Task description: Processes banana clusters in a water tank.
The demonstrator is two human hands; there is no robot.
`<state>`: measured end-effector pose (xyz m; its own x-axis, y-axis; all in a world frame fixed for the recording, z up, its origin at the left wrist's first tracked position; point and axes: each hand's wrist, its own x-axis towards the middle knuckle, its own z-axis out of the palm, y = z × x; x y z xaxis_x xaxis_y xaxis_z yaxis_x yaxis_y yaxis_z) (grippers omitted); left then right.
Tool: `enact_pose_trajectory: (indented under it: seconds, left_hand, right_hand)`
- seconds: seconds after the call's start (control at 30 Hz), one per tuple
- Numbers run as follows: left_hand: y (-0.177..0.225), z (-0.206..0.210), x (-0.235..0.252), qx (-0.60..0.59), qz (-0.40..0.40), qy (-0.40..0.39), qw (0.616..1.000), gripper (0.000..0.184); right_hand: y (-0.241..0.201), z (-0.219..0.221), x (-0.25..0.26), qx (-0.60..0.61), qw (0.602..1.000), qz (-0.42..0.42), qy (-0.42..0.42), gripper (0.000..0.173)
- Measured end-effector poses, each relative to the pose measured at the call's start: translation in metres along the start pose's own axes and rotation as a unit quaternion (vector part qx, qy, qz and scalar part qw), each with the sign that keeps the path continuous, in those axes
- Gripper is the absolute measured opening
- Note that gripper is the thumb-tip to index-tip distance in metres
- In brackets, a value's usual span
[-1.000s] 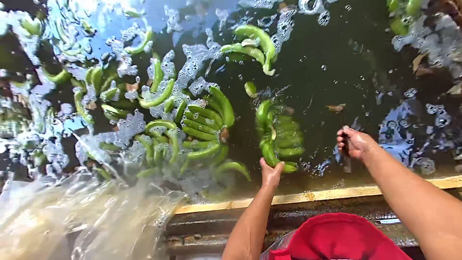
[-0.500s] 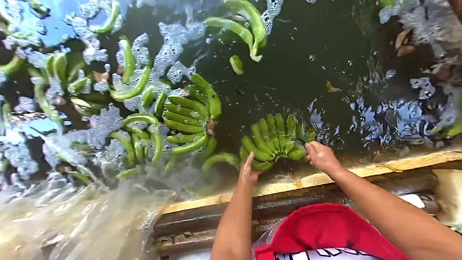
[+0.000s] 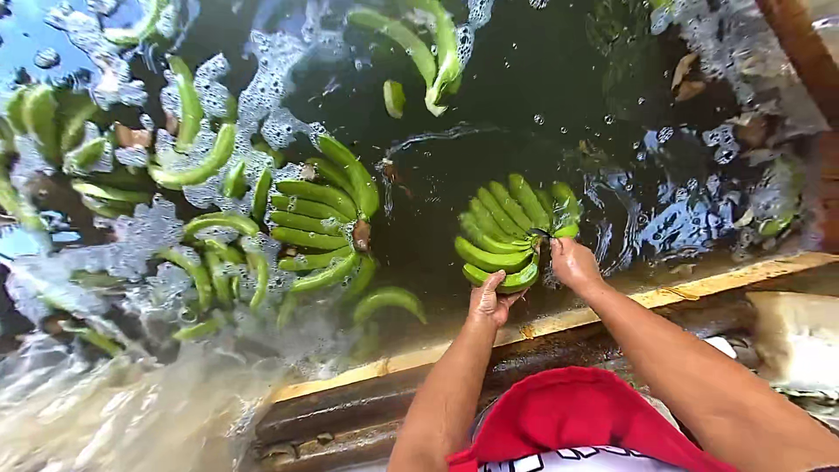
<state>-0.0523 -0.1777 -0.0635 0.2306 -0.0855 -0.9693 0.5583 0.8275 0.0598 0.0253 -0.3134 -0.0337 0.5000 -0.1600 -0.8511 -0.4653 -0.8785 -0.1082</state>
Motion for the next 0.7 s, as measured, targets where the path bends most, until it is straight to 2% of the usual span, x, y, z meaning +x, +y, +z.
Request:
enact_pose_trajectory:
  seconds: [0.13, 0.2, 0.27, 0.33, 0.43, 0.5, 0.57, 0.6, 0.63, 0.7]
  left_hand:
    - [0.009, 0.0, 0.008, 0.036, 0.031, -0.018, 0.999, 0.04]
    - [0.017, -0.01, 0.013, 0.054, 0.031, -0.031, 0.998, 0.037]
    - [0.026, -0.021, 0.019, 0.054, 0.048, -0.025, 0.997, 0.033]
    - [0.03, -0.028, 0.021, 0.026, 0.084, 0.0, 0.996, 0.04]
    - [0.03, -0.027, 0.024, -0.034, 0.148, 0.044, 0.987, 0.05]
    - [0.031, -0.026, 0.026, -0.031, 0.176, 0.076, 0.981, 0.052]
    - [0.035, -0.029, 0.027, -0.004, 0.183, 0.093, 0.979, 0.054]
    - [0.038, -0.03, 0.027, 0.013, 0.181, 0.098, 0.979, 0.055]
    - [0.042, -0.031, 0.026, 0.026, 0.174, 0.099, 0.979, 0.058]
    - [0.051, -0.032, 0.023, 0.04, 0.152, 0.107, 0.982, 0.063]
  right_hand:
    - [0.017, 0.0, -0.025, 0.118, 0.982, -0.055, -0.14, 0.046]
    - [0.033, -0.008, -0.026, 0.117, 0.978, -0.072, -0.158, 0.042]
    - [0.052, -0.02, -0.002, -0.01, 0.982, -0.095, -0.163, 0.042]
    - [0.069, -0.023, 0.02, -0.165, 0.967, -0.08, -0.176, 0.043]
    - [0.075, -0.009, 0.025, -0.274, 0.943, -0.05, -0.185, 0.042]
    - [0.058, 0.0, 0.011, -0.255, 0.941, -0.09, -0.203, 0.048]
    - [0.04, 0.008, -0.003, -0.181, 0.947, -0.142, -0.226, 0.061]
    - [0.031, 0.011, -0.009, -0.138, 0.948, -0.161, -0.238, 0.061]
    - [0.022, 0.012, -0.016, -0.093, 0.949, -0.164, -0.253, 0.06]
    - [0.004, 0.015, -0.029, 0.002, 0.949, -0.117, -0.293, 0.057]
